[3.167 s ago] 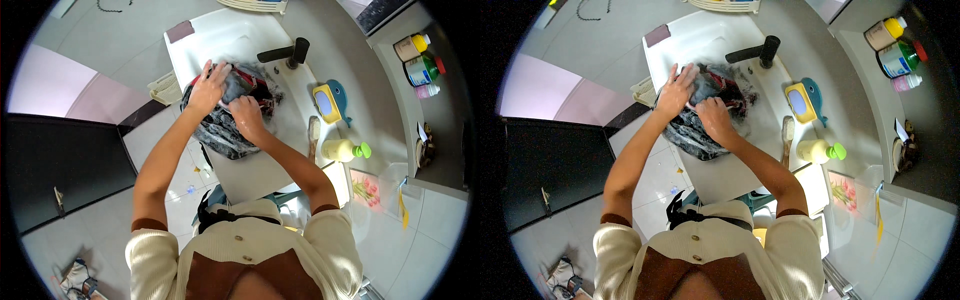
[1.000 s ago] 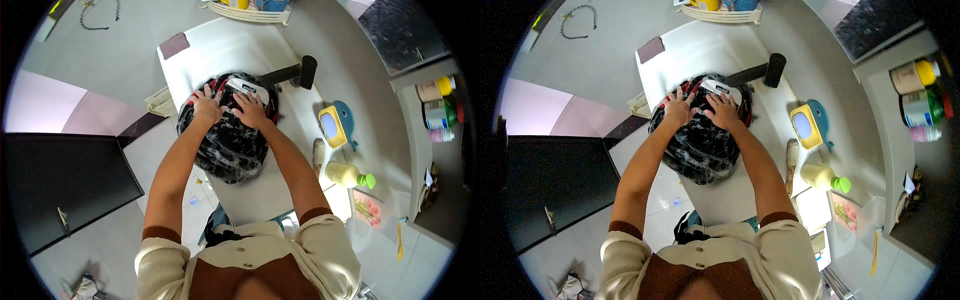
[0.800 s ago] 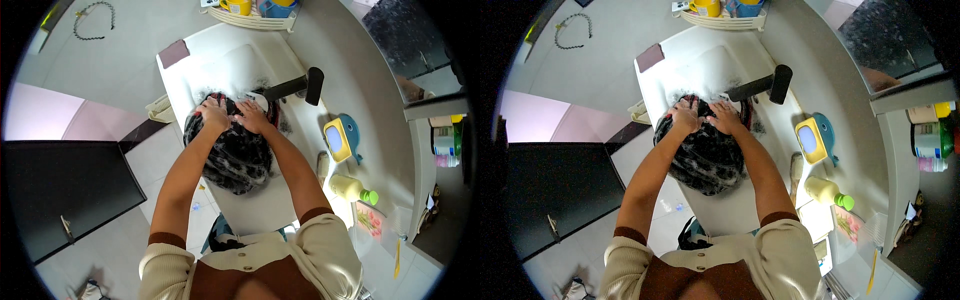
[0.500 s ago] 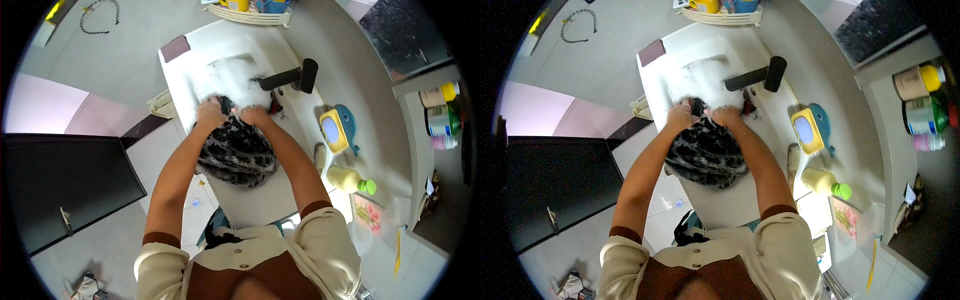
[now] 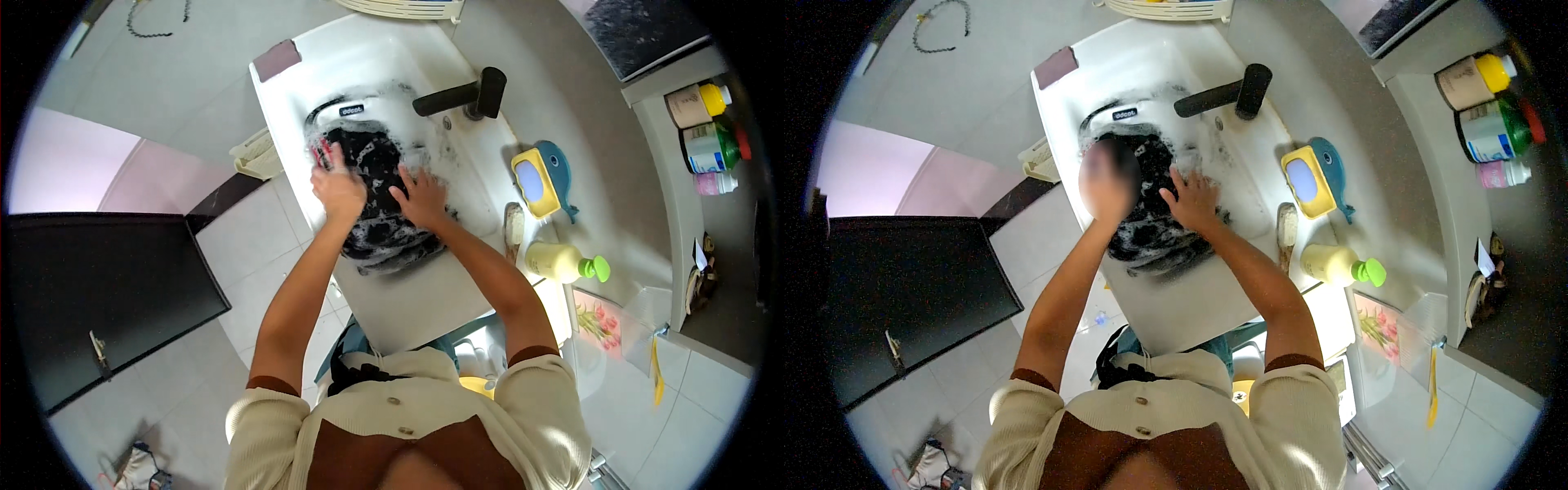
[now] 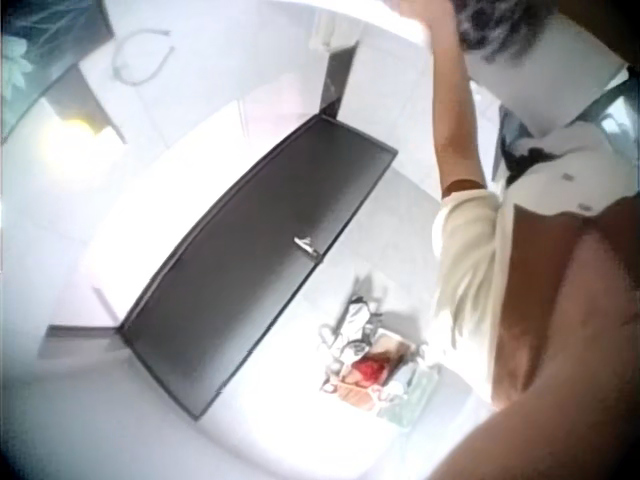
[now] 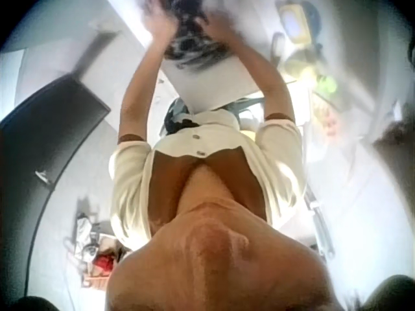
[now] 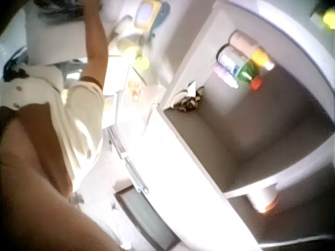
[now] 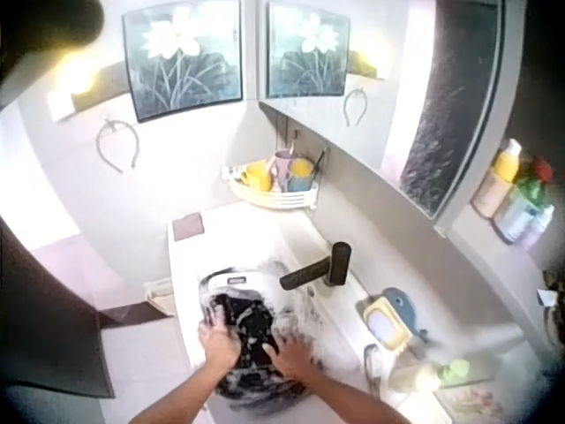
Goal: The person scrubs a backpack with a brush and soapy water in a sink, cleaning both the exterior and the interior compartments before rinsing it and hanging it on a rack.
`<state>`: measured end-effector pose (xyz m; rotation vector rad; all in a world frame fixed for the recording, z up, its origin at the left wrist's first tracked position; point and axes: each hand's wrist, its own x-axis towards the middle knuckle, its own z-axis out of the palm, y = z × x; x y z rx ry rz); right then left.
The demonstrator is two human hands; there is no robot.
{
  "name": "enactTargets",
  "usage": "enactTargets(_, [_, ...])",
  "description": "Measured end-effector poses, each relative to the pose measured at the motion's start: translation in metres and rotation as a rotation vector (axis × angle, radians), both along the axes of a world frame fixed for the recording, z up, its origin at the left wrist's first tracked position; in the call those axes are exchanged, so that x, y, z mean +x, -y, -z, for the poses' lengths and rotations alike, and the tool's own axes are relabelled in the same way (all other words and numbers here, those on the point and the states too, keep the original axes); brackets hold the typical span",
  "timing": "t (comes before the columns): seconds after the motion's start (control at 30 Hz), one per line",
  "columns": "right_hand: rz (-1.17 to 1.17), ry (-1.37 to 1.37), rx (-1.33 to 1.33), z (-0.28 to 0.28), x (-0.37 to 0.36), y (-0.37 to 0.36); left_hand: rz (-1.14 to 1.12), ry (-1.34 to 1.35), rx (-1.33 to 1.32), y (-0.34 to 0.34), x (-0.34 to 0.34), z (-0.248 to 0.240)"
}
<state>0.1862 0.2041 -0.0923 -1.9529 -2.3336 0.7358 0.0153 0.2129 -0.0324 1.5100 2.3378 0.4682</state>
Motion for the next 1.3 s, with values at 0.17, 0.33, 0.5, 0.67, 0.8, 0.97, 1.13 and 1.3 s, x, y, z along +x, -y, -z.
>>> enactTargets(0.17, [0.056,-0.393,-0.136,0.034,0.004,-0.015,0.341,-0.498,-0.211,0.002,0.020,0.008])
enactTargets(0.33, [-0.076,-0.177,-0.357,0.077,0.001,-0.027,0.409,-0.730,-0.425,-0.009,0.029,0.023])
enactTargets(0.5, [-0.479,0.458,-0.078,0.246,0.054,-0.010,0.541,-0.908,-0.458,-0.025,0.057,0.040])
enactTargets(0.67, [-0.388,0.264,-0.273,0.183,0.039,-0.009,0.548,-1.046,-0.447,-0.021,0.047,0.062])
enactTargets(0.8, [-0.400,0.236,-0.251,0.139,0.035,-0.020,0.498,-1.039,-0.411,-0.026,0.055,0.065])
enactTargets(0.97, [-0.543,0.229,-0.113,0.072,0.046,-0.021,0.691,-0.756,-0.310,-0.006,0.028,0.050])
enactTargets(1.13, [-0.764,0.369,0.056,-0.001,0.050,0.015,1.006,-0.472,-0.508,0.050,0.031,-0.016])
enactTargets(1.3, [-0.596,0.342,-0.138,-0.019,0.056,0.031,1.141,-0.693,-0.317,0.089,0.040,-0.011])
